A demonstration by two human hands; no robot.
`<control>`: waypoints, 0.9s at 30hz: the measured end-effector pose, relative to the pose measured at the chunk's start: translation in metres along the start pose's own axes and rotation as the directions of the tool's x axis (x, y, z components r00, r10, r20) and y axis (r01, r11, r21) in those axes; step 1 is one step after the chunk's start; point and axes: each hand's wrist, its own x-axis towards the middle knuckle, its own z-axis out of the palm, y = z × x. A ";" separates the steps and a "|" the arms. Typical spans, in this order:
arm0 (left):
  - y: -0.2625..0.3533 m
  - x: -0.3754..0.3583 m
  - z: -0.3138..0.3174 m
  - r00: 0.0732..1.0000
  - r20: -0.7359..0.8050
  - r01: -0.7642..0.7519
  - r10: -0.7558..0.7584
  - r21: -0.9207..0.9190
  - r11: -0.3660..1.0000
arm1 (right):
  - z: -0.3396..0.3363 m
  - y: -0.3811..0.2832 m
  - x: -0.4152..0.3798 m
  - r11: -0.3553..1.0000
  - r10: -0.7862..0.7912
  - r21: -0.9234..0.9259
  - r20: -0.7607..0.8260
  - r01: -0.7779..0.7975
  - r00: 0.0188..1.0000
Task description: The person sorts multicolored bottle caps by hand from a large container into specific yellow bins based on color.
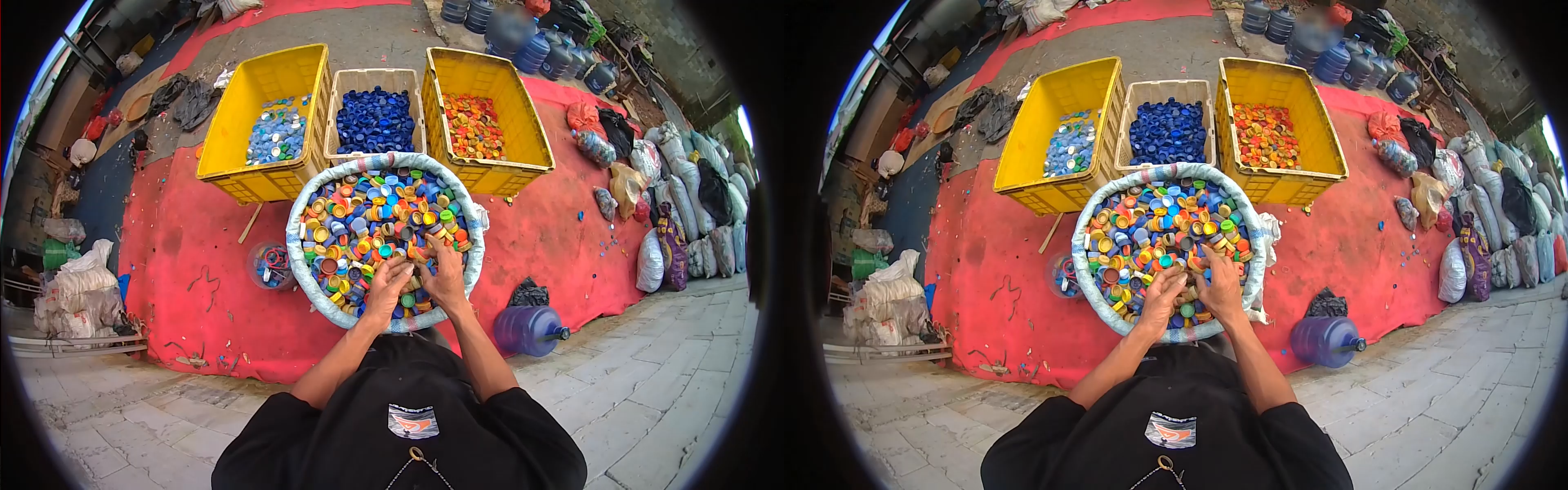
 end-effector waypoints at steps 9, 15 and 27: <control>0.002 -0.007 -0.023 0.968 0.225 0.164 -0.115 -0.214 0.963 | -0.004 -0.053 -0.034 0.825 0.332 0.457 0.083 -0.332 0.940; 0.001 -0.015 -0.033 0.959 0.268 0.155 -0.091 -0.230 0.961 | 0.001 -0.045 -0.038 0.712 0.344 0.576 0.210 -0.400 0.915; 0.005 -0.016 -0.032 0.976 0.207 0.119 -0.075 -0.208 0.971 | -0.003 -0.048 -0.026 0.853 0.233 0.442 0.155 -0.279 0.960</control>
